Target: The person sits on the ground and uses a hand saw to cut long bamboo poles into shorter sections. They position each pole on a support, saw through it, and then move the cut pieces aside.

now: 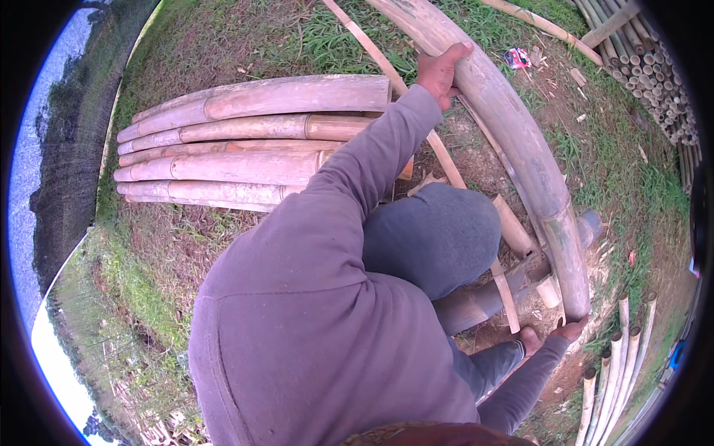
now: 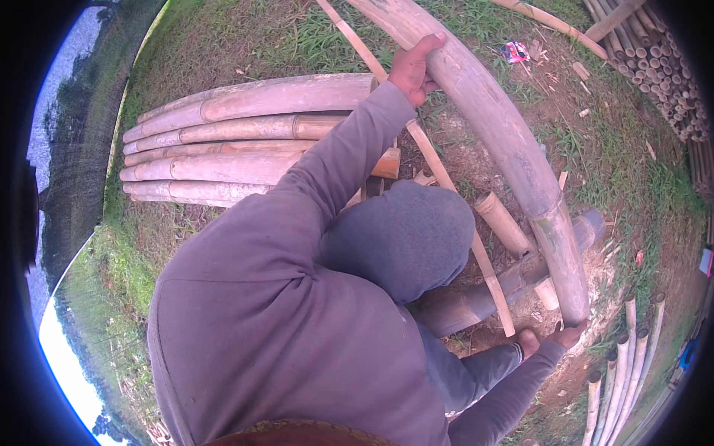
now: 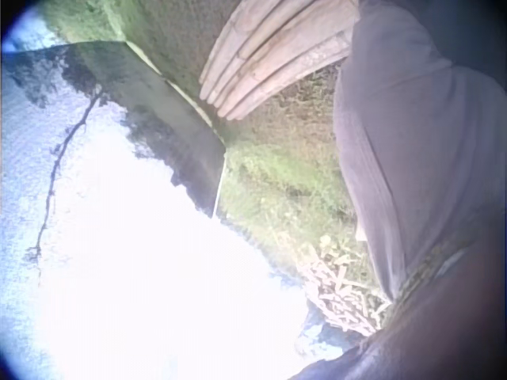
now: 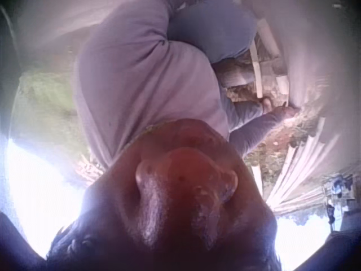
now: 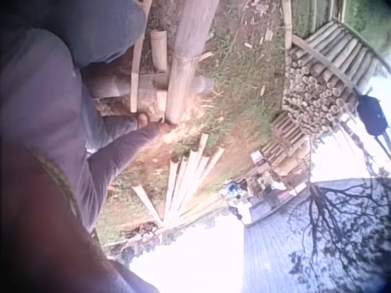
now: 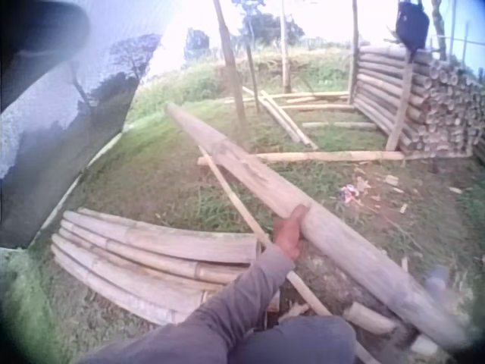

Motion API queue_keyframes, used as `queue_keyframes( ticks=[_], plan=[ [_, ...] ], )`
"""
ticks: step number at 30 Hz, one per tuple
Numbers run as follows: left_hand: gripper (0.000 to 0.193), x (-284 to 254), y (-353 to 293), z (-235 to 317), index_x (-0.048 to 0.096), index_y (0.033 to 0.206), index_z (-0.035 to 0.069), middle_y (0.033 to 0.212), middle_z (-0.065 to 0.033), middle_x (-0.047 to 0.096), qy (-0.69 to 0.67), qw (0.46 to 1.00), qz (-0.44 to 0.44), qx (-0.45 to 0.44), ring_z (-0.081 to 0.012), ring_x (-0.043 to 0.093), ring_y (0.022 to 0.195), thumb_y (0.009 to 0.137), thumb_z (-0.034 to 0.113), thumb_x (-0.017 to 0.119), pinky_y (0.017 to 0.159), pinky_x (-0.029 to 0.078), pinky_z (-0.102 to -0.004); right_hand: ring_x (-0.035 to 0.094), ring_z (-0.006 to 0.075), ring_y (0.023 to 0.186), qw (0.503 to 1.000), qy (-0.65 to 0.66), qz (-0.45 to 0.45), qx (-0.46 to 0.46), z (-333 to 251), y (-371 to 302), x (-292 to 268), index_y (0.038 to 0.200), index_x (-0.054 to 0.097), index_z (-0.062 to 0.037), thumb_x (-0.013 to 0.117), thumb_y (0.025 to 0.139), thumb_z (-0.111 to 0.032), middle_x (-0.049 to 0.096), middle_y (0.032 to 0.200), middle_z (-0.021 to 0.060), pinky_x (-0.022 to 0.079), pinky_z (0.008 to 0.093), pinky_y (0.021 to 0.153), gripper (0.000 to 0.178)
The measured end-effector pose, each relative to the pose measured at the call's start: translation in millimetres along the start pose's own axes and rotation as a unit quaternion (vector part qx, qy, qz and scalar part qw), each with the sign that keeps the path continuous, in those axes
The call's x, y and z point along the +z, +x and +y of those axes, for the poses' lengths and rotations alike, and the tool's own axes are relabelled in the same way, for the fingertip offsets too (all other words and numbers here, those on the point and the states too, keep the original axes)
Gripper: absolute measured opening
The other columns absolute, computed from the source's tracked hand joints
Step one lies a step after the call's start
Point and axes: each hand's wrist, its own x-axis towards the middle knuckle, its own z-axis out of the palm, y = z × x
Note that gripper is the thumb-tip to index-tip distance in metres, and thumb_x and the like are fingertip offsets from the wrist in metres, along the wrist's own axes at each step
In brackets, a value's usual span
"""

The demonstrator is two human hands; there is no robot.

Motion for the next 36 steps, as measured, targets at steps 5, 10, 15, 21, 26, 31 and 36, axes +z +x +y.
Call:
queue_keyframes(
  ticks=[5, 10, 15, 21, 26, 31, 36],
  plan=[
    [0.080, -79, -57, 61, 0.045, 0.141, -0.001, 0.127, -0.0218, 0.066, -0.031, 0.995, 0.073, 0.054, -0.0367, 0.071, 0.115, 0.084, 0.034, 0.090, 0.094, 0.059, -0.0647, 0.046, 0.0361, 0.147, 0.995, -0.058, -0.066, -0.056, -5, 26, 30, 0.163, 0.043, -0.0027, 0.054, 0.099, -0.075, 0.046, 0.163, 0.0198, 0.041, 0.0567, 0.113, 0.097],
    [0.071, -191, -111, 115, 0.054, 0.138, -0.004, 0.124, -0.0177, 0.070, -0.012, 0.972, 0.207, 0.107, -0.0307, 0.076, 0.106, 0.090, 0.040, 0.084, 0.087, 0.067, -0.0492, 0.048, 0.0298, 0.145, 0.970, -0.128, -0.195, -0.070, -1, 9, 126, 0.165, 0.041, -0.0093, 0.052, 0.098, -0.077, 0.049, 0.163, 0.0134, 0.041, 0.0542, 0.108, 0.095],
    [0.076, -311, -133, 154, 0.056, 0.137, -0.007, 0.123, -0.0191, 0.070, -0.005, 0.919, 0.371, 0.132, -0.0315, 0.076, 0.102, 0.089, 0.044, 0.085, 0.084, 0.065, -0.0498, 0.058, 0.0297, 0.134, 0.906, -0.213, -0.339, -0.138, -16, -60, 241, 0.160, 0.049, -0.0076, 0.048, 0.102, -0.075, 0.057, 0.156, 0.0132, 0.048, 0.0489, 0.100, 0.088],
    [0.096, -448, -143, 214, 0.049, 0.147, -0.015, 0.137, -0.0254, 0.064, 0.099, 0.831, 0.530, 0.135, -0.0372, 0.062, 0.131, 0.085, 0.047, 0.086, 0.110, 0.053, -0.0442, 0.068, 0.0270, 0.114, 0.778, -0.289, -0.536, -0.153, -73, -224, 347, 0.143, 0.062, 0.0018, 0.053, 0.107, -0.060, 0.069, 0.128, 0.0156, 0.057, 0.0426, 0.091, 0.072],
    [0.092, -477, -113, 238, 0.057, 0.144, -0.012, 0.142, -0.0314, 0.063, 0.423, 0.647, 0.529, 0.351, -0.0439, 0.058, 0.138, 0.083, 0.052, 0.085, 0.118, 0.044, -0.0468, 0.066, 0.0196, 0.119, 0.669, -0.279, -0.684, -0.086, -81, -317, 368, 0.147, 0.063, -0.0028, 0.069, 0.105, -0.046, 0.070, 0.133, 0.0073, 0.057, 0.0340, 0.090, 0.061],
    [0.088, -391, -88, 175, 0.066, 0.144, 0.008, 0.144, -0.0207, 0.067, 0.658, 0.696, 0.208, 0.200, -0.0404, 0.063, 0.134, 0.087, 0.075, 0.072, 0.114, 0.048, -0.0475, 0.070, 0.0192, 0.107, 0.776, -0.161, -0.603, -0.091, -57, -262, 318, 0.143, 0.066, -0.0033, 0.072, 0.104, -0.041, 0.073, 0.125, 0.0097, 0.057, 0.0331, 0.092, 0.054],
    [0.073, -274, -71, 71, 0.067, 0.138, 0.014, 0.132, -0.0130, 0.070, 0.741, 0.606, 0.007, 0.290, -0.0344, 0.059, 0.133, 0.087, 0.065, 0.077, 0.115, 0.037, -0.0564, 0.074, 0.0220, 0.105, 0.833, -0.297, -0.406, -0.231, 40, -149, 150, 0.133, 0.071, 0.0015, 0.072, 0.102, -0.035, 0.077, 0.118, 0.0163, 0.058, 0.0363, 0.095, 0.048]
  ],
)
